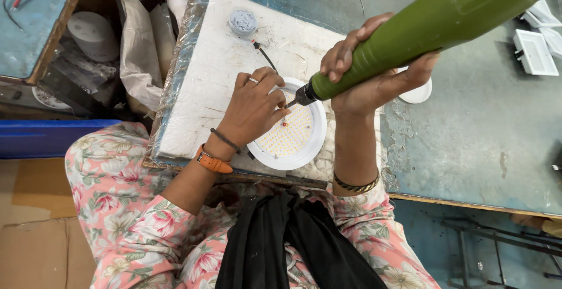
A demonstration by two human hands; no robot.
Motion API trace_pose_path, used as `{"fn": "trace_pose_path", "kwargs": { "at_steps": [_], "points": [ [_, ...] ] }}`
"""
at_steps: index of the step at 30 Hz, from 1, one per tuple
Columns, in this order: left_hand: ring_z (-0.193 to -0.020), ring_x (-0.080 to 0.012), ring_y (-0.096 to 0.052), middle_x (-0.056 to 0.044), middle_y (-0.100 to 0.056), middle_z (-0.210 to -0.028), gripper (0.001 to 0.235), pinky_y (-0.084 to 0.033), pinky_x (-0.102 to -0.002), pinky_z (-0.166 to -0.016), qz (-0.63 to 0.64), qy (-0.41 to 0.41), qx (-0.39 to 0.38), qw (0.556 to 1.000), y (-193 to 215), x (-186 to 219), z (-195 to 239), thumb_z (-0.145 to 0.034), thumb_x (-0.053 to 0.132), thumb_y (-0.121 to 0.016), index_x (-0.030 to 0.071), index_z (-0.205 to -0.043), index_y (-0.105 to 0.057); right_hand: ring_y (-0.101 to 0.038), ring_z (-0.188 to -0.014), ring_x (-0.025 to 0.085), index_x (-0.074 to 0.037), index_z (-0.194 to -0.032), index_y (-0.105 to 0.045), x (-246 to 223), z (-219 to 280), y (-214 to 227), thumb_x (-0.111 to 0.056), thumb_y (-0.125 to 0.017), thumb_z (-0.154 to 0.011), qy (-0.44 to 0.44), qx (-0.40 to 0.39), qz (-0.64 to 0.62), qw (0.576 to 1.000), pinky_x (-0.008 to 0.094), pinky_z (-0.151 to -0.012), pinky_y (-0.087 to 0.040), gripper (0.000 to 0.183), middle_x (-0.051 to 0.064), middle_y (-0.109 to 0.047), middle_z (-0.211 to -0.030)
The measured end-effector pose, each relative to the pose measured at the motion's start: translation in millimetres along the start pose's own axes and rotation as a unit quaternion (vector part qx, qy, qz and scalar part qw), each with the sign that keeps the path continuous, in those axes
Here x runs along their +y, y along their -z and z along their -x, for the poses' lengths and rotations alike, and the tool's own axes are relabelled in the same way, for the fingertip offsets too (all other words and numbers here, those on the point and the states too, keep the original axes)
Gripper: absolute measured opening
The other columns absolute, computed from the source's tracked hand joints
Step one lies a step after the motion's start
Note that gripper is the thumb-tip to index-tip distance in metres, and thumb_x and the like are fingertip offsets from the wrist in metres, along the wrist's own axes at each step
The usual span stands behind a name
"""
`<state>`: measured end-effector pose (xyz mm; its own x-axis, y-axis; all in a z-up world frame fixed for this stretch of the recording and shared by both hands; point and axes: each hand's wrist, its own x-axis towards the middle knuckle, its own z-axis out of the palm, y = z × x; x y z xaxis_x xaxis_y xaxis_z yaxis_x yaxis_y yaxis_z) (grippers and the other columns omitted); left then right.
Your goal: The person assembles a circular LED light fixture by securing components with a green power drill. They place the fixture on a work surface, drill screws into the base, and attach a wire connector to the back.
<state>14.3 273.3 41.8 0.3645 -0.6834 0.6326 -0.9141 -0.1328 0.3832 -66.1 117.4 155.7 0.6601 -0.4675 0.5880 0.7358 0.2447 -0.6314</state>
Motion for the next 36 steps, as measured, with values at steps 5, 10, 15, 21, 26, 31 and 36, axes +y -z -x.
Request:
{"fn": "trace_pose_path", "kwargs": {
  "at_steps": [5, 10, 15, 21, 26, 31, 36],
  "points": [
    [-0.128, -0.0228, -0.050, -0.002, -0.065, -0.117, 0.022, -0.035, -0.043, -0.097, 0.009, -0.003, 0.001, 1.000, 0.1, 0.6, -0.7, -0.077, 0.031, -0.085, 0.014, -0.080, -0.073, -0.048, -0.045, 0.020, 0.001, -0.098, -0.050, 2.7, 2.3, 1.4, -0.084, -0.040, -0.096, 0.007, -0.004, 0.016, 1.000, 0.031, -0.041, -0.042, 0.086, 0.012, -0.049, -0.061],
    [-0.133, -0.0224, -0.049, -0.001, -0.066, -0.119, 0.020, -0.035, -0.043, -0.099, 0.011, 0.007, -0.006, 1.000, -3.7, -2.6, -2.2, -0.078, 0.030, -0.085, 0.013, -0.082, -0.075, -0.050, -0.047, 0.019, 0.000, -0.098, -0.049, 9.3, 3.8, 5.6, -0.081, -0.042, -0.092, 0.018, 0.014, 0.028, 0.999, 0.031, -0.041, -0.044, 0.082, 0.011, -0.050, -0.063],
    [-0.140, -0.0261, -0.045, 0.000, -0.067, -0.122, 0.012, -0.030, -0.049, -0.104, 0.030, 0.026, -0.006, 0.999, -16.8, -11.5, -8.5, -0.078, 0.023, -0.084, 0.014, -0.082, -0.077, -0.051, -0.047, 0.018, -0.002, -0.102, -0.050, 27.2, -1.6, 15.0, -0.083, -0.047, -0.091, 0.024, 0.026, 0.083, 0.996, 0.032, -0.043, -0.046, 0.082, 0.010, -0.049, -0.062],
    [-0.142, -0.0401, -0.036, -0.005, -0.057, -0.135, 0.025, -0.026, -0.059, -0.101, -0.004, 0.067, -0.098, 0.993, -26.5, -23.4, -18.2, -0.067, 0.018, -0.086, 0.021, -0.090, -0.077, -0.050, -0.048, 0.018, -0.003, -0.107, -0.050, 44.6, -6.5, 28.5, -0.087, -0.049, -0.088, 0.019, 0.031, 0.138, 0.990, 0.032, -0.047, -0.046, 0.086, 0.008, -0.049, -0.063],
    [-0.128, -0.0383, -0.047, -0.008, -0.056, -0.133, 0.037, -0.033, -0.060, -0.095, 0.003, 0.110, -0.171, 0.979, -32.1, -23.8, -24.8, -0.069, 0.029, -0.088, 0.019, -0.102, -0.073, -0.051, -0.051, 0.019, -0.004, -0.108, -0.050, 52.6, -9.8, 38.3, -0.087, -0.050, -0.086, -0.014, 0.034, 0.136, 0.990, 0.033, -0.050, -0.046, 0.085, 0.008, -0.051, -0.070],
    [-0.114, -0.0320, -0.059, -0.004, -0.064, -0.111, 0.035, -0.045, -0.052, -0.089, -0.005, 0.123, -0.170, 0.978, -32.1, -24.2, -23.8, -0.072, 0.028, -0.087, 0.019, -0.103, -0.073, -0.051, -0.054, 0.020, -0.005, -0.107, -0.050, 57.5, -12.4, 40.4, -0.088, -0.049, -0.086, -0.013, 0.022, 0.149, 0.989, 0.033, -0.048, -0.046, 0.086, 0.008, -0.051, -0.068],
    [-0.105, -0.0332, -0.061, -0.005, -0.065, -0.106, 0.033, -0.053, -0.046, -0.082, 0.033, 0.113, -0.147, 0.982, -30.5, -27.5, -21.5, -0.070, 0.026, -0.088, 0.017, -0.099, -0.074, -0.051, -0.050, 0.020, -0.005, -0.107, -0.050, 59.4, -10.2, 40.8, -0.088, -0.050, -0.086, -0.017, 0.011, 0.152, 0.988, 0.033, -0.048, -0.046, 0.085, 0.008, -0.050, -0.066]
  ]
}}
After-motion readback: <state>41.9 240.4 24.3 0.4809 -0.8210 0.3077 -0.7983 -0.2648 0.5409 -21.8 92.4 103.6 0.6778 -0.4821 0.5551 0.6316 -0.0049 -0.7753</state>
